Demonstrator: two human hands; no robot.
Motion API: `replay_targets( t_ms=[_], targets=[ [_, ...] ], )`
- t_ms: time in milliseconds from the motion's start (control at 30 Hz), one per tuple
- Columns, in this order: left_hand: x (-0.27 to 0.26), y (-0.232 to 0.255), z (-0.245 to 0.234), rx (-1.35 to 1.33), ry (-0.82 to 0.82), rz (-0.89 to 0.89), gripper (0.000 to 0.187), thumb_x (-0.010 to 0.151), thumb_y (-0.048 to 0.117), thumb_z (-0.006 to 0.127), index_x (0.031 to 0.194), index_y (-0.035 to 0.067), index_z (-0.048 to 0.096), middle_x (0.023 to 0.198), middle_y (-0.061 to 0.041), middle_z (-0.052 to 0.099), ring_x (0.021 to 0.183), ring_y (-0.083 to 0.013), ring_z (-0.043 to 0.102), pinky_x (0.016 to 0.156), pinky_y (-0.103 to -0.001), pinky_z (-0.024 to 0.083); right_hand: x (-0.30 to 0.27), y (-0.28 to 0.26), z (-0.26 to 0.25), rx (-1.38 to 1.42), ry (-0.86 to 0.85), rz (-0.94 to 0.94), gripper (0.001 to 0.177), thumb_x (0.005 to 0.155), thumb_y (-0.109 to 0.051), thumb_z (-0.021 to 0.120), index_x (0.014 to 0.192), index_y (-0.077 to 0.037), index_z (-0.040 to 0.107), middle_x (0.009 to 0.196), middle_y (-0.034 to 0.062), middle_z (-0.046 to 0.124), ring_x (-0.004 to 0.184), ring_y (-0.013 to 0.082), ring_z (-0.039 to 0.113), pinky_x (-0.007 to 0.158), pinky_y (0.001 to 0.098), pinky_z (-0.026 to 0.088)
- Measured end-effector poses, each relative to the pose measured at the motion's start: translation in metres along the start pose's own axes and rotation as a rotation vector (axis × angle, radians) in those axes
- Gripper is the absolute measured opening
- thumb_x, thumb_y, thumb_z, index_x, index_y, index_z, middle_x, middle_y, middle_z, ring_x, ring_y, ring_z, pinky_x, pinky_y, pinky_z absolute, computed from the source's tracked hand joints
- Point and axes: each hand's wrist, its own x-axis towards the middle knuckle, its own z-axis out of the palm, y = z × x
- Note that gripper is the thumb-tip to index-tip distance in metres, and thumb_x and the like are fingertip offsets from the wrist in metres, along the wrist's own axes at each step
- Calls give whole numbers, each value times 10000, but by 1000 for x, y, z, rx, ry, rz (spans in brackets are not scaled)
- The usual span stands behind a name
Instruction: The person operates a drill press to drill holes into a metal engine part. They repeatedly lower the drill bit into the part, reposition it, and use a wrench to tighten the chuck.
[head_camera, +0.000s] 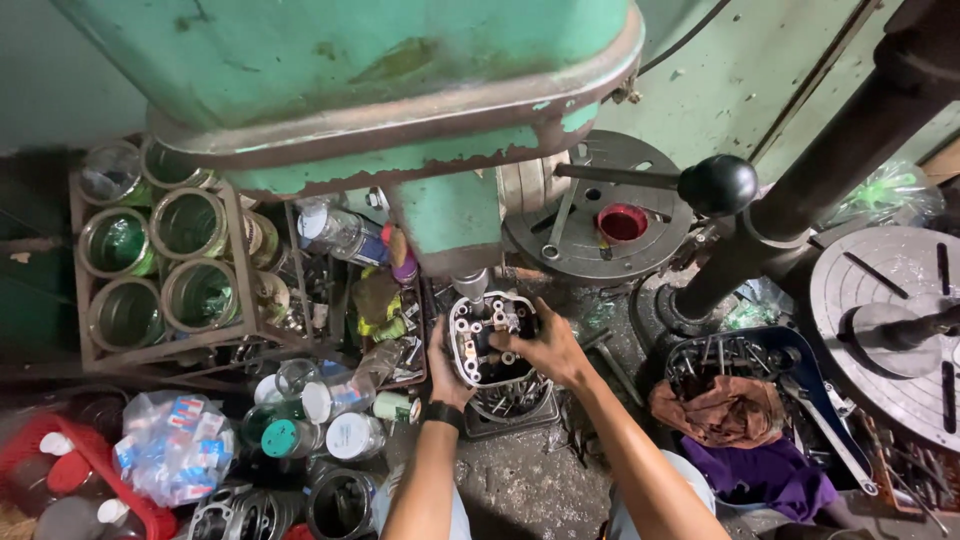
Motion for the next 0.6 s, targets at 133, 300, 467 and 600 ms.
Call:
replay_targets(
  t_ms=[133,300,467,600],
  targets=[
    [12,-6,-20,36,-21,12,529,1003,546,498,1194,91,689,1013,-88,766,806,-230,740,647,-383,630,4,9,4,-25,15,33,1254,611,-528,906,1490,126,294,1346,236,619,1238,292,631,1062,372,493],
    [7,-5,-13,60,-9,16,554,1003,576,493,1199,95,688,1011,-88,765,799,-231,745,644,-390,636,-4,-8,0,21,-4,-23,977,641,-472,868,1407,28,523,1276,173,716,1170,248,681,1035,360,516],
    [12,-8,-18,50,5,23,525,992,547,499,1186,97,686,1014,-91,761,808,-239,745,671,-396,641,-4,-13,-2,47,-22,-15,954,639,-461,861,1393,25,537,1249,164,736,1137,246,697,1022,365,536],
    [19,-8,-28,101,145,170,455,996,459,590,1180,57,699,1049,-90,763,837,-220,733,711,-345,625,-7,-12,-4,99,-23,-16,993,608,-462,877,1403,19,529,1272,163,726,1154,257,690,1042,369,521]
  ],
)
